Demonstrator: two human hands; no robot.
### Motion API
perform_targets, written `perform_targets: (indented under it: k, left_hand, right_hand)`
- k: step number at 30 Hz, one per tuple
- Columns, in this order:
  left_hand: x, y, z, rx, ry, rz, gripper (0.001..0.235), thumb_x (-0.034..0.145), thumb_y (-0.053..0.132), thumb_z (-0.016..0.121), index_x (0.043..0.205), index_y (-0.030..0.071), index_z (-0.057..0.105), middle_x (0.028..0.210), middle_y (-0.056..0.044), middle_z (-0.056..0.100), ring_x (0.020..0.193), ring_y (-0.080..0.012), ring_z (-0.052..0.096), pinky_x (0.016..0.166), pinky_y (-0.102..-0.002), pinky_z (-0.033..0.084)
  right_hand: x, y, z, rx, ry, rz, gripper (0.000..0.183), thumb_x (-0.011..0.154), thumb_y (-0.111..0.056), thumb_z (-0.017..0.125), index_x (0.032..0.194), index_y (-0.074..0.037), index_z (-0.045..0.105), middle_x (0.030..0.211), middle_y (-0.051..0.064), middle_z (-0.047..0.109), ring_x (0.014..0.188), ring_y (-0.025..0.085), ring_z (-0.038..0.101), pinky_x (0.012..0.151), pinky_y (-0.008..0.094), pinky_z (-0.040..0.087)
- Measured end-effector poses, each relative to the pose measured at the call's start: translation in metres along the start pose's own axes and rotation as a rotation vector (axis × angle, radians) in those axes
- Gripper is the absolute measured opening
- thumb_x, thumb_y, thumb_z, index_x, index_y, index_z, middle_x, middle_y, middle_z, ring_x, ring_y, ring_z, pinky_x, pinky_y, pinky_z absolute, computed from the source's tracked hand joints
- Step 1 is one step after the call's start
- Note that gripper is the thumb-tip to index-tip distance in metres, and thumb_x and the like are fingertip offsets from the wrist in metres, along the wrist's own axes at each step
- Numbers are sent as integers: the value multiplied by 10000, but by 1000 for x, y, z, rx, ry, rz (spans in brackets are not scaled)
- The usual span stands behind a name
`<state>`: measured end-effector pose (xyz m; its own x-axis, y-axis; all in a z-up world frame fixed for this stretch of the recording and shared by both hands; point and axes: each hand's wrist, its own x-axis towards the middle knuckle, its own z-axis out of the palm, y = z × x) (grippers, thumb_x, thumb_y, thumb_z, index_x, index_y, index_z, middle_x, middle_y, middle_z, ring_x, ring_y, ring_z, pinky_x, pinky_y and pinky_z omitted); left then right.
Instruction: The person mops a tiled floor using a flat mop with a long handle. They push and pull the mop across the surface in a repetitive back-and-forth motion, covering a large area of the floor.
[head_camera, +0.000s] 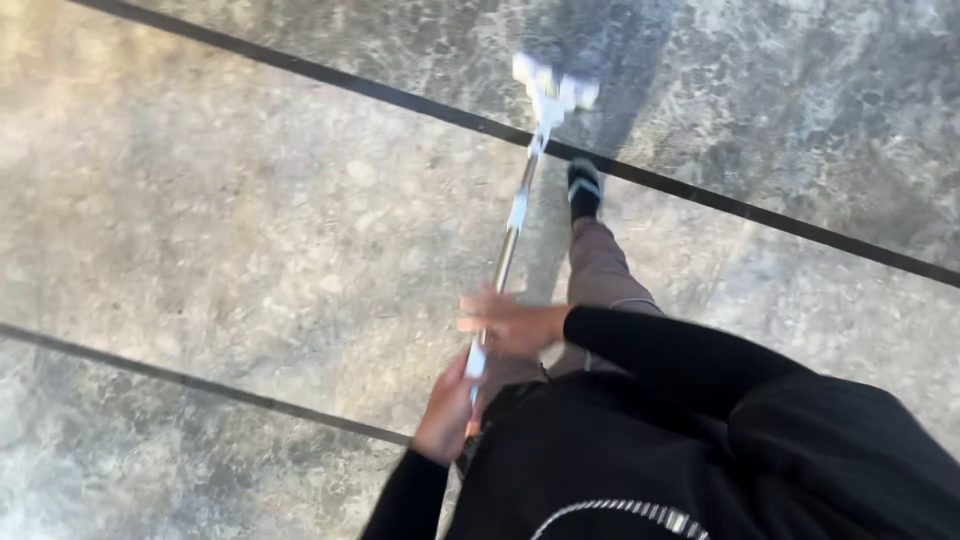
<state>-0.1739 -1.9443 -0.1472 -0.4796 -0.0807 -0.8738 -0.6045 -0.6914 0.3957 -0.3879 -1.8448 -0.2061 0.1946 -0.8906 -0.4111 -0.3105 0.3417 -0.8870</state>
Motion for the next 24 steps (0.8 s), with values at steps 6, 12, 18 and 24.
perform_targets:
  k: [6, 12, 18, 24]
  left_hand:
    - [-133, -54, -91, 370, 244, -410, 472, 915, 236, 664, 1365, 146, 549, 780, -79, 612, 461, -212, 516, 452, -367, 400]
    - [-75, -152, -123, 692, 363, 105, 318, 912, 306, 685, 980, 1, 749, 634, -41, 678, 554, -107, 606, 531, -293, 469]
    - [43, -52, -37, 352, 212, 111, 296, 990, 271, 620, 862, 9, 672, 657, 6, 506, 562, -66, 422, 494, -298, 338]
    - [216, 118, 129, 118, 141, 41, 290, 1025, 307, 590, 965, 24, 618, 695, 20, 515, 514, -76, 415, 427, -290, 297]
  right_hand:
    - [36, -54, 126, 145, -344, -233, 735, 969, -359, 660, 1612, -170, 358, 1740, 191, 78, 1578, 416, -141, 1233, 592, 5]
    - [42, -18, 157, 293, -266, -172, 542, 926, -267, 695, 1402, -63, 537, 1623, 211, 405, 1609, 325, 190, 1262, 456, 225]
    - [35, 49, 77, 411, 394, -17, 396, 964, -271, 588, 1325, -107, 601, 1640, 190, 317, 1590, 337, 150, 1126, 409, 437]
    - [0, 117, -112, 403, 676, 190, 454, 1021, -207, 539, 1450, -62, 563, 1714, 114, 203, 1599, 309, 89, 1248, 399, 185]
